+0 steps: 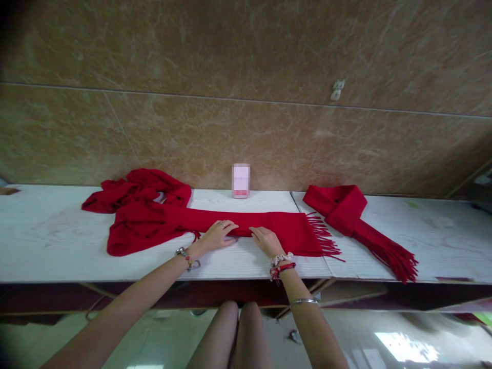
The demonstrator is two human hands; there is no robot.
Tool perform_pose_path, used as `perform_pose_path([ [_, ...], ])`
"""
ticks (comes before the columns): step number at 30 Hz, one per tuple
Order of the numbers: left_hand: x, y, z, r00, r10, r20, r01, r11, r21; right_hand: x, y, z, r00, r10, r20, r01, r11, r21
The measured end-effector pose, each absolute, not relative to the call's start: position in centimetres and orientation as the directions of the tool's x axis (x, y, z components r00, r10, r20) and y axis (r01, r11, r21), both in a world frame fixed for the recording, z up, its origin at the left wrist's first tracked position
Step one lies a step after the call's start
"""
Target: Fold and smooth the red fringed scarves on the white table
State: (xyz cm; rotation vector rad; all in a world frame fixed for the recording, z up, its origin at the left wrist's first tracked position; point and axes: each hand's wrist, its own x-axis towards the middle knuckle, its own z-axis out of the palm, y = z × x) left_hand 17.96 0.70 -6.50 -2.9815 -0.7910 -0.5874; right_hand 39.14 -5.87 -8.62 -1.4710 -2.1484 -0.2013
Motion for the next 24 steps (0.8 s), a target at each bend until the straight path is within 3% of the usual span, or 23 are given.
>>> perform_pose_path([
  [14,18.0,1.0,-7.5,0.735,0.486,0.474,0.533,-0.845,0.039,38.0,-6.3,-7.5,-0.427,0.676,0.601,0.883,0.454,0.116],
  [24,17.5,1.0,-7.6,0.672,0.52,0.528,0.626,-0.78,-0.029,38.7,-6.8,-7.3,-0.438,0.621,0.65,0.853,0.514,0.084],
])
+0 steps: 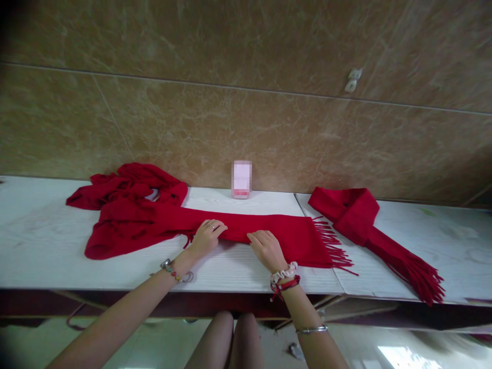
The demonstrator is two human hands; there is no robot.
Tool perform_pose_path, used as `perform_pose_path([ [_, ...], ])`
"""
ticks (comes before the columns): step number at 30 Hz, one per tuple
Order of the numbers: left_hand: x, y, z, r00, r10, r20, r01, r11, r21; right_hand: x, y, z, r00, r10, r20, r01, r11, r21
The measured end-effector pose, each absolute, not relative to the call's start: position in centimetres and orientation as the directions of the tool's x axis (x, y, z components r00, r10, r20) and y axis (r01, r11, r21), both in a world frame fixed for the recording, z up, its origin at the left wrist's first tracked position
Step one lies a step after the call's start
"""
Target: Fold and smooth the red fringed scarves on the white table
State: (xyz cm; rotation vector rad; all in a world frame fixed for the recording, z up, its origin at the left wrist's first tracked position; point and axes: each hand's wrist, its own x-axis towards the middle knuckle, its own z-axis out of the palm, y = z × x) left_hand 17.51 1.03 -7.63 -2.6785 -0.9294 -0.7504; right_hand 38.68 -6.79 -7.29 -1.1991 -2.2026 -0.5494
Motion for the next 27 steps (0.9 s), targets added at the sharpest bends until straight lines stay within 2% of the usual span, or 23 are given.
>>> perform_pose_path([
  [5,14.0,0.7,-7.0,0.717,0.49,0.495,0.619,-0.775,-0.13,38.7,-7.2,-7.4,-0.455,0.598,0.66,0.802,0.597,0.012],
  [8,11.2,0.3,-6.7,0.748,0.5,0.437,0.622,-0.758,-0.197,38.6,-7.3,-7.5,-0.479,0.606,0.634,0.769,0.639,-0.03],
  [12,9.3,-0.5,-6.7,0.828,0.46,0.321,0.541,-0.806,-0.24,38.4,-7.3,-7.7,-0.519,0.632,0.575,0.746,0.664,-0.056],
  [15,9.3,-0.8,-6.8,0.856,0.439,0.274,0.507,-0.818,-0.273,38.3,-7.3,-7.8,-0.528,0.646,0.552,0.748,0.661,-0.06],
  [20,9.9,-1.0,-6.2,0.871,0.402,0.281,0.482,-0.807,-0.341,38.1,-7.4,-7.7,-0.542,0.655,0.526,0.745,0.665,-0.061],
  [27,10.5,-1.0,-6.7,0.938,0.225,0.265,0.316,-0.869,-0.38,37.9,-7.6,-7.5,-0.599,0.614,0.513,0.726,0.687,0.026],
])
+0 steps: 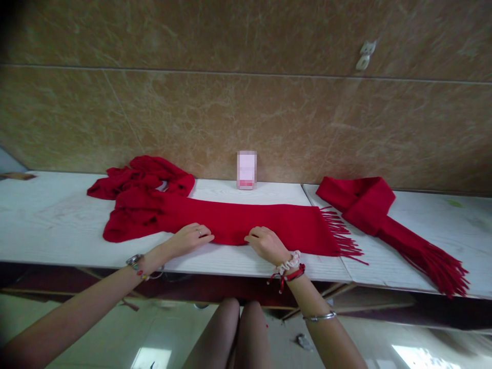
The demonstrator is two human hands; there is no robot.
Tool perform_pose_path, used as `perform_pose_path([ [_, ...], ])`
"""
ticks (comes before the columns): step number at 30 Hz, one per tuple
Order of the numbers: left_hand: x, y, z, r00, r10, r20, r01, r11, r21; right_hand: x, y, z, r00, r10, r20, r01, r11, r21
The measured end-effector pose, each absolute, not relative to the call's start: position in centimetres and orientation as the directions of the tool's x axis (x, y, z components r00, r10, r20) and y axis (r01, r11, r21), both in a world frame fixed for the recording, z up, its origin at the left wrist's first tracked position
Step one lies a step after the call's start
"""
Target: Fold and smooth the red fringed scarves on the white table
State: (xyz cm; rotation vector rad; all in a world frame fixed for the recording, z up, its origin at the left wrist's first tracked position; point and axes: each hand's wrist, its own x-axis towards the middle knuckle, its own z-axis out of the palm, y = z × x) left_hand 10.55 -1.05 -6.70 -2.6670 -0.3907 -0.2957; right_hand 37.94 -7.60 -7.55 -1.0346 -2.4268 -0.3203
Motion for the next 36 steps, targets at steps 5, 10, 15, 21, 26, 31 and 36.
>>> perform_pose_path([
  [5,10.9,-0.4,-6.4,0.956,0.215,0.202,0.281,-0.869,-0.407,37.8,-7.6,-7.5,-0.614,0.592,0.523,0.722,0.689,0.067],
  [10,12.5,-0.7,-5.0,0.973,0.165,0.161,0.217,-0.894,-0.393,37.8,-7.5,-7.5,-0.626,0.595,0.503,0.719,0.691,0.078],
  [15,15.0,-0.3,-5.4,0.973,0.082,0.217,0.158,-0.919,-0.362,38.0,-7.6,-7.6,-0.538,0.64,0.549,0.771,0.637,0.013],
  [21,15.7,2.0,-7.1,0.932,0.091,0.35,0.192,-0.945,-0.264,38.0,-7.6,-7.6,-0.485,0.687,0.542,0.824,0.567,0.018],
  [26,15.5,2.6,-7.9,0.919,0.137,0.37,0.231,-0.947,-0.223,37.6,-7.5,-7.3,-0.491,0.702,0.516,0.824,0.566,0.014],
  [31,15.5,2.4,-7.7,0.936,0.155,0.315,0.229,-0.95,-0.213,37.4,-7.4,-6.9,-0.498,0.708,0.5,0.833,0.552,0.048],
  [36,15.4,2.3,-7.3,0.96,0.079,0.267,0.144,-0.962,-0.232,37.6,-7.5,-6.8,-0.52,0.689,0.506,0.825,0.559,0.086],
])
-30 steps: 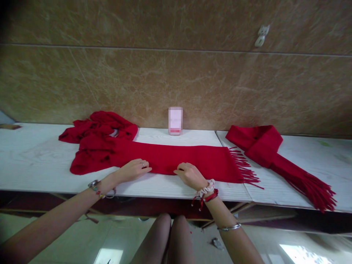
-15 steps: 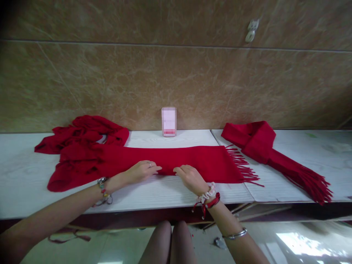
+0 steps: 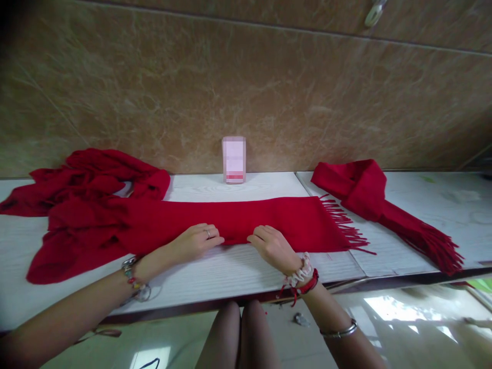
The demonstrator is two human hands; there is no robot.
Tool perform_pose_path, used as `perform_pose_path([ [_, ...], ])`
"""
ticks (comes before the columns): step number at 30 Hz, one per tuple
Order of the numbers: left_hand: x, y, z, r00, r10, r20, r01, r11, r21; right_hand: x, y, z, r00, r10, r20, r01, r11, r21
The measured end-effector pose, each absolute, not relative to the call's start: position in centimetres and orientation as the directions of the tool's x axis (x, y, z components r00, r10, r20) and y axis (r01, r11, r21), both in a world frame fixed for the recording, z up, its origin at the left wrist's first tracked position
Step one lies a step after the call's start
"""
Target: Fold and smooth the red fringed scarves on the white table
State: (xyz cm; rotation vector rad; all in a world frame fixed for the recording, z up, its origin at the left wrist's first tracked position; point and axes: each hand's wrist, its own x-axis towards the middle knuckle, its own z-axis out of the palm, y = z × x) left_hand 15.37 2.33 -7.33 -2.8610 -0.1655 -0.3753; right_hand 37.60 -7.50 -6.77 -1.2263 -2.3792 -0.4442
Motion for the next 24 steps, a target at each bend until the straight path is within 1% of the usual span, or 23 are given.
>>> perform_pose_path([
  [3,15.3,2.0,-7.2,0.966,0.038,0.255,0.101,-0.966,-0.24,37.7,-7.6,-6.9,-0.53,0.68,0.506,0.822,0.56,0.108],
  [9,15.0,1.4,-6.9,0.962,0.002,0.272,0.066,-0.971,-0.23,37.7,-7.7,-7.1,-0.585,0.679,0.444,0.784,0.614,0.094],
  [14,14.7,1.0,-6.2,0.961,-0.053,0.272,0.015,-0.97,-0.243,37.5,-8.1,-6.7,-0.641,0.614,0.46,0.738,0.659,0.148],
  [16,14.6,1.1,-6.0,0.952,-0.072,0.297,0.008,-0.966,-0.258,37.4,-8.2,-6.5,-0.641,0.6,0.478,0.735,0.659,0.159],
  [20,14.3,1.4,-6.0,0.929,-0.047,0.366,0.057,-0.962,-0.268,37.7,-8.2,-6.5,-0.601,0.606,0.521,0.759,0.638,0.132],
  [24,14.4,1.5,-6.2,0.955,-0.025,0.297,0.047,-0.971,-0.235,37.8,-8.0,-6.8,-0.595,0.655,0.466,0.774,0.624,0.111],
])
